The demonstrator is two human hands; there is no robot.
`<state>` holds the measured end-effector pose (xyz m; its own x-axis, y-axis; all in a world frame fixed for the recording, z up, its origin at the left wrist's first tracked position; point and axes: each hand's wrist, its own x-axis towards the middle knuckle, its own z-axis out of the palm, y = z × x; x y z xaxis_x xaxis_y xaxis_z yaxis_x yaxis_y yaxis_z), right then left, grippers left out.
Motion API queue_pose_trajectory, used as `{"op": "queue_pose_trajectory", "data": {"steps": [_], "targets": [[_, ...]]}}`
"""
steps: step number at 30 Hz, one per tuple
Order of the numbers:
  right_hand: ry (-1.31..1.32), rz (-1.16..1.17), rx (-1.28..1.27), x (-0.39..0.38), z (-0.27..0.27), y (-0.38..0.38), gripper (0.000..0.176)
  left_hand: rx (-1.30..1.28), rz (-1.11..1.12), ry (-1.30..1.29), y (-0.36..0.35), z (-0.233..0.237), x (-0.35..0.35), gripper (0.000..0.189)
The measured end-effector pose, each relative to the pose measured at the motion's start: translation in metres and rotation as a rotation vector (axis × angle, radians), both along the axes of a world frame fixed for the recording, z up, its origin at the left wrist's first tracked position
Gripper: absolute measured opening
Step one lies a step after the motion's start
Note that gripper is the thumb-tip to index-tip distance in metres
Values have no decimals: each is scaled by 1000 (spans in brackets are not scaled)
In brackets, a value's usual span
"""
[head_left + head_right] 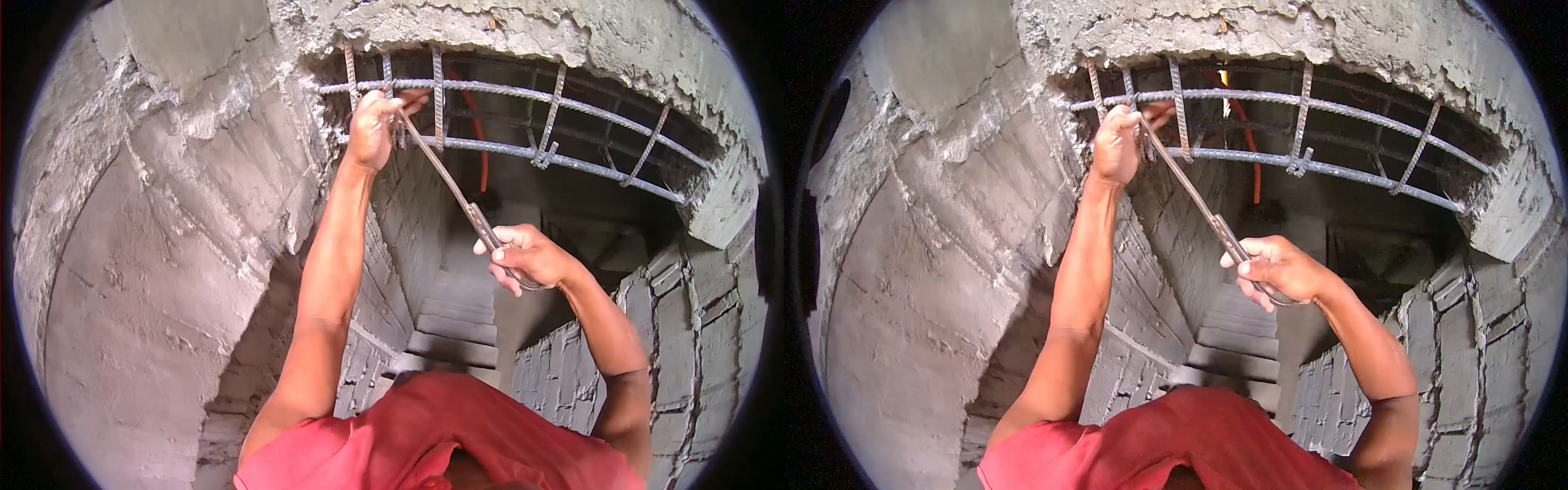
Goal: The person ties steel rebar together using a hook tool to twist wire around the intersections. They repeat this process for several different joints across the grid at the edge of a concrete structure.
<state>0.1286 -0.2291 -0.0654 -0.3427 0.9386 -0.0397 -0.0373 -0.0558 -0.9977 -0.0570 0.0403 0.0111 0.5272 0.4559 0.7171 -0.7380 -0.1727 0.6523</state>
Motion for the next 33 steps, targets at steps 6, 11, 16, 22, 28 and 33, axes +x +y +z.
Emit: {"op": "queue_pose_trajectory", "data": {"steps": [6,11,16,22,28,33], "targets": [[-155,-116,19,6,-1,7,27,-43,36,61,-3,6,3,28],[-214,-202,-3,-2,11,-5,25,-88,192,134,-13,4,2,56],[-63,-119,-56,-3,25,-19,27,-282,193,298,-9,12,4,83],[12,-112,-110,5,11,-7,23,-180,264,243,-2,13,12,62],[-69,-231,-94,13,-5,10,15,-170,176,107,6,5,14,56],[-143,-218,21,9,-53,47,15,-165,159,46,-1,10,13,53]]}}
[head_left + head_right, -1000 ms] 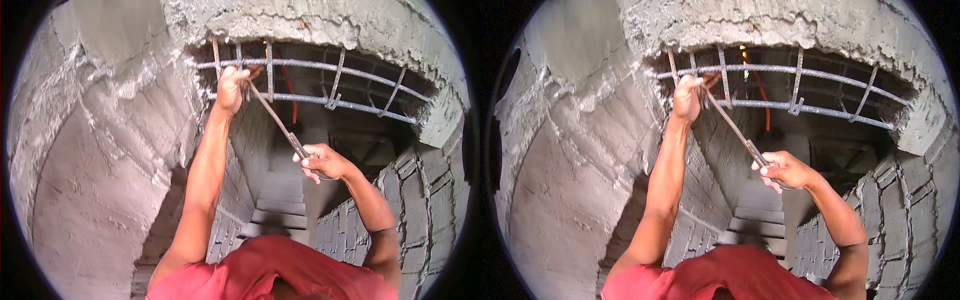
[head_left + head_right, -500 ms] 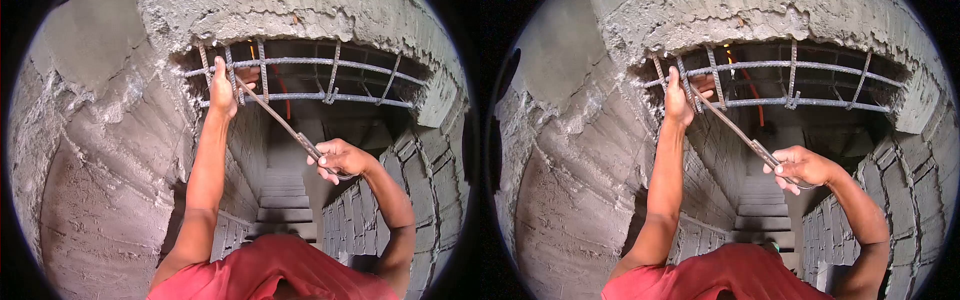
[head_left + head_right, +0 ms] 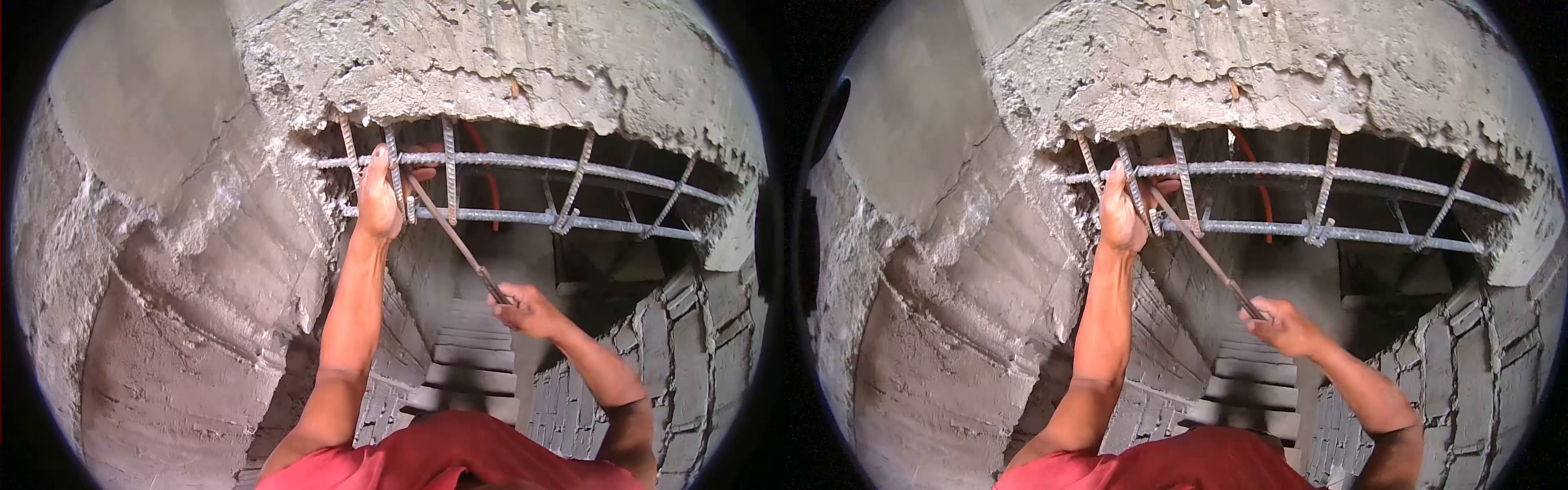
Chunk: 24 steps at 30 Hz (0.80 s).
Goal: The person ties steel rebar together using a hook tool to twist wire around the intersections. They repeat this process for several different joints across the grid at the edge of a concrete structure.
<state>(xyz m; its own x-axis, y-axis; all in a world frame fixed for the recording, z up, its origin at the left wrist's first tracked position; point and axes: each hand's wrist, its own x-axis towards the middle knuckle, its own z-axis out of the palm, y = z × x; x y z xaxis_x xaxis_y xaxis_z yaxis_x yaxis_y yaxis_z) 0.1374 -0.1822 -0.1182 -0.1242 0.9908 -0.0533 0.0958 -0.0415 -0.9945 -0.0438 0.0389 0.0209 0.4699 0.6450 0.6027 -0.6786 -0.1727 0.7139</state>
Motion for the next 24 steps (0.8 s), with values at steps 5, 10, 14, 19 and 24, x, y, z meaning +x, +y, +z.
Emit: {"op": "queue_pose_trajectory", "data": {"steps": [5,10,14,19,24], "targets": [[-200,-45,171,-16,-30,34,21,116,-47,-36,6,-1,0,46],[-202,-31,181,-23,-40,49,26,14,-89,-78,5,-1,2,53],[-225,-16,154,-24,-27,48,25,-20,-55,-43,2,-3,1,53],[-75,200,-107,11,-1,18,26,-98,-20,-159,2,-10,1,51],[-16,270,-130,31,22,12,21,-101,75,-145,-4,-10,1,49]]}}
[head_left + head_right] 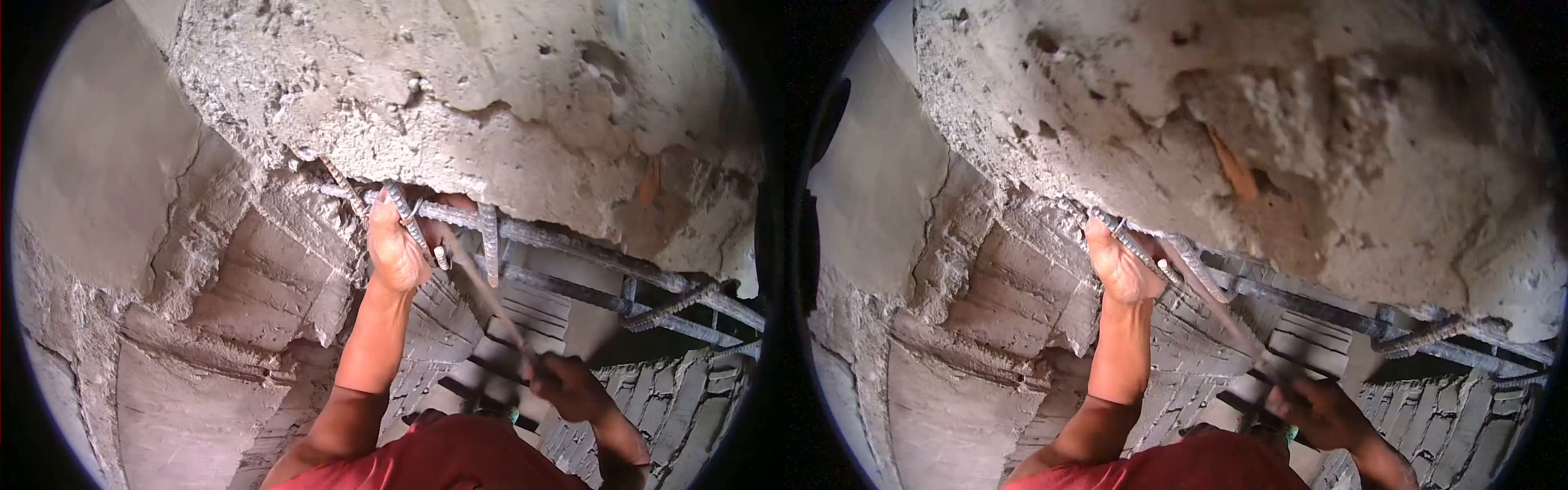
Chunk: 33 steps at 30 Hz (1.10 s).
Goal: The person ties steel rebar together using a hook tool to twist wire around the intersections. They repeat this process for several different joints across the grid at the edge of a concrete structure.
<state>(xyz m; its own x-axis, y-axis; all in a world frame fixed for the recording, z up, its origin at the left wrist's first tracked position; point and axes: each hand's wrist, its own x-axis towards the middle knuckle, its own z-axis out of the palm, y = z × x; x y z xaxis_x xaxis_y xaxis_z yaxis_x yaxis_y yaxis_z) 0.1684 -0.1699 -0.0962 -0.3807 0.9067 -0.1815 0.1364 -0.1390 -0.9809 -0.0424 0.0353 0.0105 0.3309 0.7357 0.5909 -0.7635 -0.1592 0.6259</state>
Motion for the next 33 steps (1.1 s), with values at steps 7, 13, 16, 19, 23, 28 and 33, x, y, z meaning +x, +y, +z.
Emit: {"op": "queue_pose_trajectory", "data": {"steps": [7,13,16,19,23,28,33], "targets": [[-91,-135,264,-41,-56,47,23,71,149,110,4,-3,-1,52],[-126,-295,491,-60,-57,42,18,117,132,179,5,3,1,56],[-204,-404,512,-100,-79,56,17,82,2,80,10,2,5,57],[-88,-425,579,-106,-75,50,18,111,-46,140,17,4,6,57],[-107,-402,539,-100,-62,39,20,79,-60,223,15,5,1,51],[-164,-337,499,-58,-12,-30,19,9,-79,204,11,8,-2,42],[538,-332,-124,-51,13,-65,16,49,91,277,-7,16,1,58]]}}
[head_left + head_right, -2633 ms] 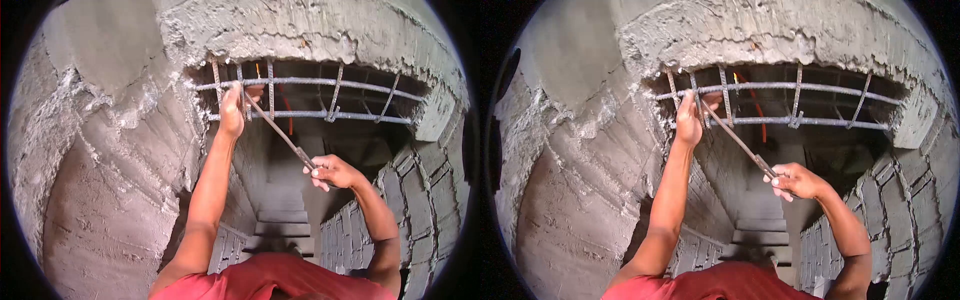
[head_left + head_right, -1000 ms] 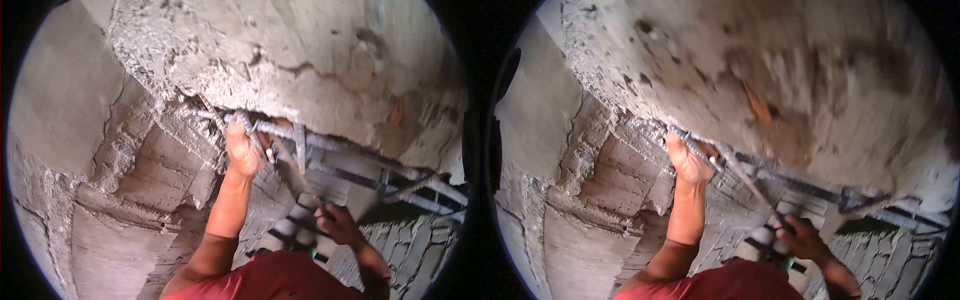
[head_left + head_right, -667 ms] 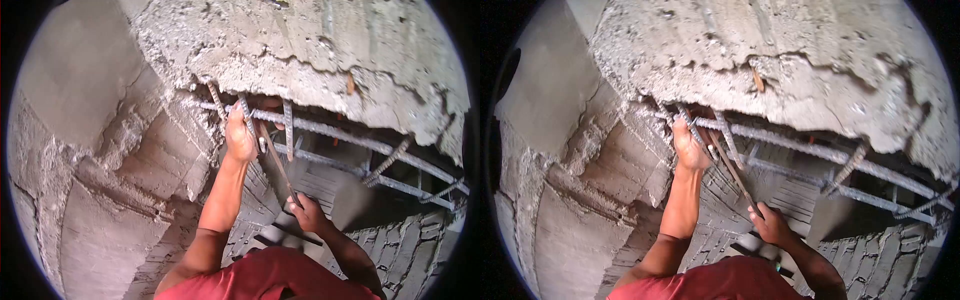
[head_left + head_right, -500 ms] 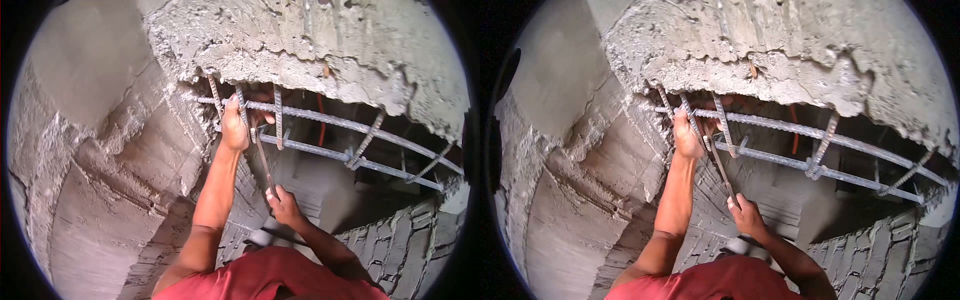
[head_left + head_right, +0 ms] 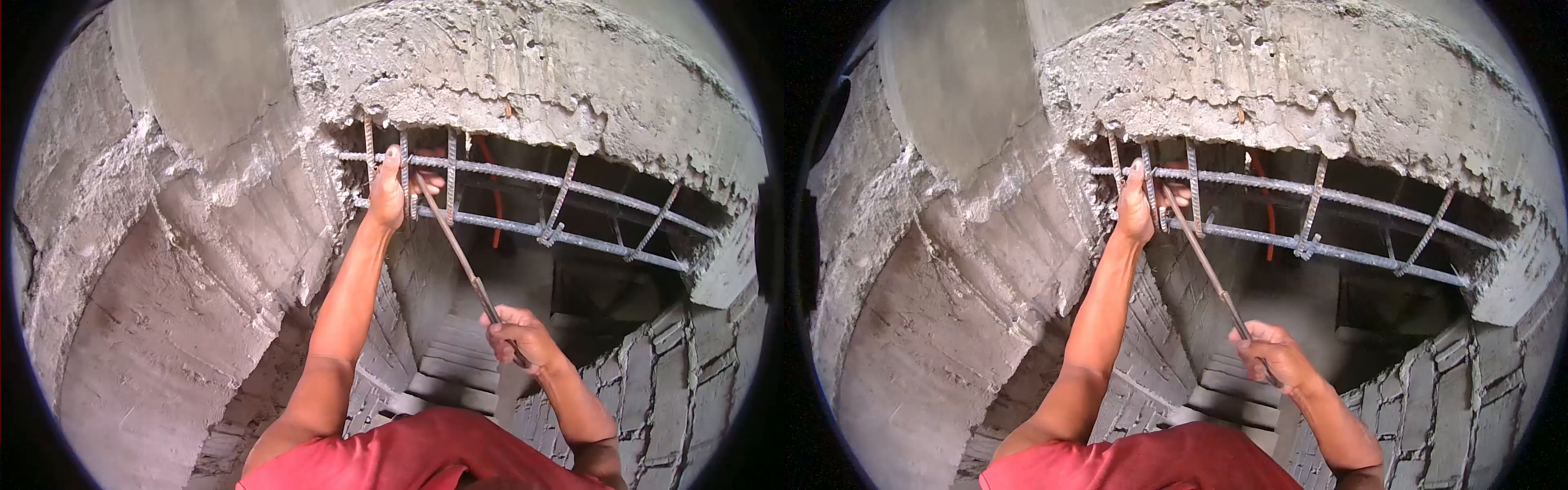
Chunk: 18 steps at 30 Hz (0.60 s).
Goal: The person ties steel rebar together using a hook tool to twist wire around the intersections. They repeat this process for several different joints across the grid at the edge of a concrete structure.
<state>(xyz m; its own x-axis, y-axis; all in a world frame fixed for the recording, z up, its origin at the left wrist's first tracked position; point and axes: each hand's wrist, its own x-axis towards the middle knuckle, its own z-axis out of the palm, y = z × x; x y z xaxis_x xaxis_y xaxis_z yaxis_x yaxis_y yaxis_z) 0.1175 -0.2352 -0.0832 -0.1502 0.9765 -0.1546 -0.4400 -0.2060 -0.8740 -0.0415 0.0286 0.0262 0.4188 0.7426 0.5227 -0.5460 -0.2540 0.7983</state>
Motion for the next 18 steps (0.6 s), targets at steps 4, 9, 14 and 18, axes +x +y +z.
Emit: {"op": "queue_pose_trajectory", "data": {"steps": [4,9,14,18], "targets": [[476,152,44,-37,-24,-3,26,71,69,18,13,-14,-2,68],[80,110,98,-72,4,-3,34,118,-131,-66,22,-16,-4,60],[353,-77,35,-44,5,-33,27,111,-128,-14,14,-14,-7,71],[12,-235,153,-100,-23,-64,21,118,-112,-41,15,-11,-4,69]]}}
